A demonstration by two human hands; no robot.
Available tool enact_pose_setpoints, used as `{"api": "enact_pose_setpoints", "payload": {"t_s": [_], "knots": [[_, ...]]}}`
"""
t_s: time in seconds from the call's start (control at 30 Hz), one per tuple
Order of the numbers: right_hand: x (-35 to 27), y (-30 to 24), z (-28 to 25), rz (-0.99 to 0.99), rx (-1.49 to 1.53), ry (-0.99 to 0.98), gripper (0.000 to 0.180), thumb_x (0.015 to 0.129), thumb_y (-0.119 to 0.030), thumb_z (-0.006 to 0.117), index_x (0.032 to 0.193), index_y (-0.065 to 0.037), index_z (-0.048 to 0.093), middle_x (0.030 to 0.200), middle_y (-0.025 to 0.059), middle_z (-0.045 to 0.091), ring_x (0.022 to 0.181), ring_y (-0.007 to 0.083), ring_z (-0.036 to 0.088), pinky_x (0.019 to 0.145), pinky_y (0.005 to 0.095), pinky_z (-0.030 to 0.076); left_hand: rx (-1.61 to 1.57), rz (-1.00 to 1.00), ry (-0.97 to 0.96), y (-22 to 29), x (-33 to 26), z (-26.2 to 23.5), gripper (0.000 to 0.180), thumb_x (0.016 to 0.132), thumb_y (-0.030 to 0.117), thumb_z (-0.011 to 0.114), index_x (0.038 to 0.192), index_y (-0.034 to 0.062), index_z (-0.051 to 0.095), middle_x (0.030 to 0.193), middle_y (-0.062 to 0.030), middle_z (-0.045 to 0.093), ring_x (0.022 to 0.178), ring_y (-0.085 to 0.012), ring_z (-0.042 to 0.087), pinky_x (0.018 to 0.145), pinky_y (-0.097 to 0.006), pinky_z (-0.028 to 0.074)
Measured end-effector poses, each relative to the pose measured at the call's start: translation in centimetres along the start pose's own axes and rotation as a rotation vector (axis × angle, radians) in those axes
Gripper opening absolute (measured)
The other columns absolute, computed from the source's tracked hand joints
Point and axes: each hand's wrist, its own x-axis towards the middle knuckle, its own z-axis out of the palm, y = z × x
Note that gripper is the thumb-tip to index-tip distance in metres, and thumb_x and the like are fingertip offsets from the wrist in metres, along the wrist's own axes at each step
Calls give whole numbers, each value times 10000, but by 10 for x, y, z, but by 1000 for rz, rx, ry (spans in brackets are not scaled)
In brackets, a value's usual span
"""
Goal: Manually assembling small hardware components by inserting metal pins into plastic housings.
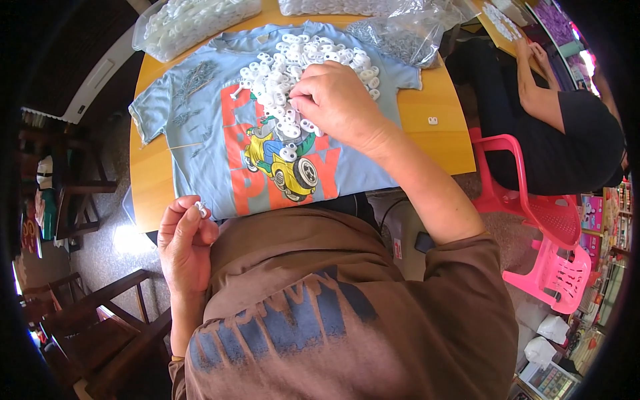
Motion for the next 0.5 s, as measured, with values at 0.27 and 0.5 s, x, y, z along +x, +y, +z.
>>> {"api": "enact_pose_setpoints", "payload": {"t_s": [0.27, 0.5], "knots": [[-8, -47, -16, 396, 747, 61, 129, 843, -117, 591, 897, -4, 624, 745, 37, 619, 713, 64, 558, 606, 210, 432, -27, -10, -19, 8, 0, 3, 142, 834, 64, 584, 965, 10, 573, 775, -48, 585, 557, -79, 479, 542, -199, 394], [-14, -100, -20, 369, 1348, -72, 159, 864, -64, 545, 992, 27, 571, 893, 42, 608, 825, 73, 578, 738, 206, 469, -26, 59, -129, 26, -8, 23, 135, 854, 60, 539, 980, 13, 552, 770, -48, 569, 571, -88, 425, 523, -223, 350]]}}
